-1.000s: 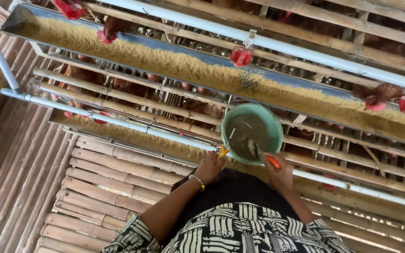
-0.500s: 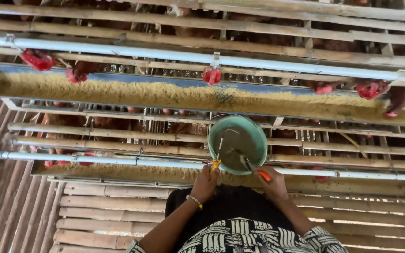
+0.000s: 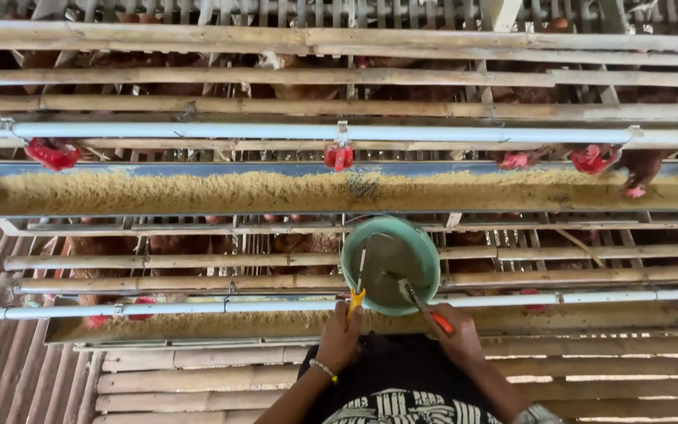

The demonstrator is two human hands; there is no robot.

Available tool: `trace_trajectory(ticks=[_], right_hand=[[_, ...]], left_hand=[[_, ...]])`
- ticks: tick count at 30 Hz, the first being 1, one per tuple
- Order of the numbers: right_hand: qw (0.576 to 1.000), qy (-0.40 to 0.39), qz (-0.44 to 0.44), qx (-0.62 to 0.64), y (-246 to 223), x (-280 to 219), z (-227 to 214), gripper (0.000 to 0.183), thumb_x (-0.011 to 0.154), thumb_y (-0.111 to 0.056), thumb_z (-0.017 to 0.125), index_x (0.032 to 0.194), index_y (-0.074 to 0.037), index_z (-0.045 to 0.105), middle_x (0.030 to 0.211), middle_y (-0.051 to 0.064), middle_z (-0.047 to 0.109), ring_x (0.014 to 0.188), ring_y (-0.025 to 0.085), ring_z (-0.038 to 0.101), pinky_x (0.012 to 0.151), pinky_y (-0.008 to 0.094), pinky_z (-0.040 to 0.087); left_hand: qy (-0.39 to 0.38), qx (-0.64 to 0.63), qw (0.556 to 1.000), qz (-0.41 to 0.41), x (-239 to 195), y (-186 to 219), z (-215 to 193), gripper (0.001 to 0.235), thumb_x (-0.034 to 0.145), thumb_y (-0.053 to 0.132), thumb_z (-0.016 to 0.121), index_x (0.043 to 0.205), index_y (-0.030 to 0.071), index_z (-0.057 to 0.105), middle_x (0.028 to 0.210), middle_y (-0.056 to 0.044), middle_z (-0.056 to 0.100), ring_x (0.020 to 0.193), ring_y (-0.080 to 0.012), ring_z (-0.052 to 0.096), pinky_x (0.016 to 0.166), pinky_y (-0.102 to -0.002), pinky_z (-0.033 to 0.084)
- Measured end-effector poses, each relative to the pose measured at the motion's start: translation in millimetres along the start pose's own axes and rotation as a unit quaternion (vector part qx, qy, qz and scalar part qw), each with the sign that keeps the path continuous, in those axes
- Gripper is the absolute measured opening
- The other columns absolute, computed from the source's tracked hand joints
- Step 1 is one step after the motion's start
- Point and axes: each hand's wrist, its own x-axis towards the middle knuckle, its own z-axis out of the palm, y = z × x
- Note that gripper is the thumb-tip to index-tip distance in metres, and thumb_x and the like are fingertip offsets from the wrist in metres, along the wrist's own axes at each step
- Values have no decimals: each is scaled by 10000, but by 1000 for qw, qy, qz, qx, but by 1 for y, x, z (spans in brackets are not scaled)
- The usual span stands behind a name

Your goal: Applying a liquid substance, likely disinfectant or paint, to the wooden beams of a chicken coop using a brush and a scraper.

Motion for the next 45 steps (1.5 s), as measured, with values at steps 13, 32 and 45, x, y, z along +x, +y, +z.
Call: trace_trajectory(ticks=[13, 32, 45], right_hand=[[936, 53, 298, 178, -35, 31, -48, 144, 825, -144, 650, 931, -59, 697, 860, 136, 738, 732, 260, 703, 674, 305, 532], [971, 185, -11, 149, -161, 389, -93, 162, 875, 67, 621, 825, -85, 648, 793, 45, 663, 665, 136, 616, 504, 184, 549], [979, 164, -37, 116, -159, 395, -111, 152, 831, 52, 670, 836, -100, 671, 796, 34, 689, 634, 107, 627, 521, 184, 541]], left_hand=[[78, -54, 993, 71, -5, 59, -4, 277, 942, 408, 389, 932, 142, 461, 548, -27, 543, 459, -208, 560, 450, -357, 382], [192, -131, 972, 46, 49, 143, -42, 311, 930, 416, 379, 910, 112, 446, 630, -43, 629, 380, -145, 565, 338, -270, 444], [198, -105, 973, 57, 82, 178, -63, 301, 944, 401, 381, 921, 102, 410, 523, -31, 558, 342, -142, 581, 307, -249, 411]])
